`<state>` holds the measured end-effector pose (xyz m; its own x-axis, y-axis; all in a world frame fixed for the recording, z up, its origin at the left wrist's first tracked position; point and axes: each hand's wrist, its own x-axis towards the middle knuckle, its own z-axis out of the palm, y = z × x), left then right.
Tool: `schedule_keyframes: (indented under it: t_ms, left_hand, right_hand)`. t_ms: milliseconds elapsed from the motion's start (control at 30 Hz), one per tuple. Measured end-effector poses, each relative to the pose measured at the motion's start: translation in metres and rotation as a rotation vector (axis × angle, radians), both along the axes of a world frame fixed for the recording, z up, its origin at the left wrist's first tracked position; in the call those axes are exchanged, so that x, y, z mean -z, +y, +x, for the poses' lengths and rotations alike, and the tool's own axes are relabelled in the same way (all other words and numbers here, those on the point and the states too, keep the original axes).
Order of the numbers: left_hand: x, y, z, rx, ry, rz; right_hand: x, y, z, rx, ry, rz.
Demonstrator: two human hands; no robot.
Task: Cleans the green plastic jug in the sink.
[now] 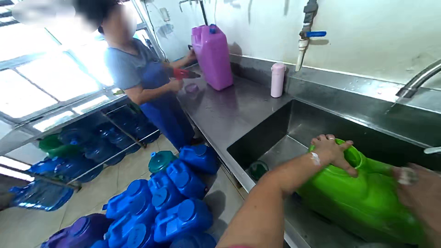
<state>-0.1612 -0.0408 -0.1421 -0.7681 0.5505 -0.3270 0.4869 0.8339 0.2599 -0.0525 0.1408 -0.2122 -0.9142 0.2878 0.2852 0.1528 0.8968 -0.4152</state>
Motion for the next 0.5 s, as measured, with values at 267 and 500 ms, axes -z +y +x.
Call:
schedule_keyframes:
  t_ms: [267, 500]
  left_hand:
    - [0.015, -0.017, -0.021, 0.315, 0.040, 0.124]
    - [0.009, -0.019, -0.018, 0.385, 0.045, 0.065]
  right_hand:
    - [-0.047, -0.022, 0.007, 0.326, -0.207, -0.131]
    - [-0.029, -0.024, 0.009, 0.327, -0.213, -0.104]
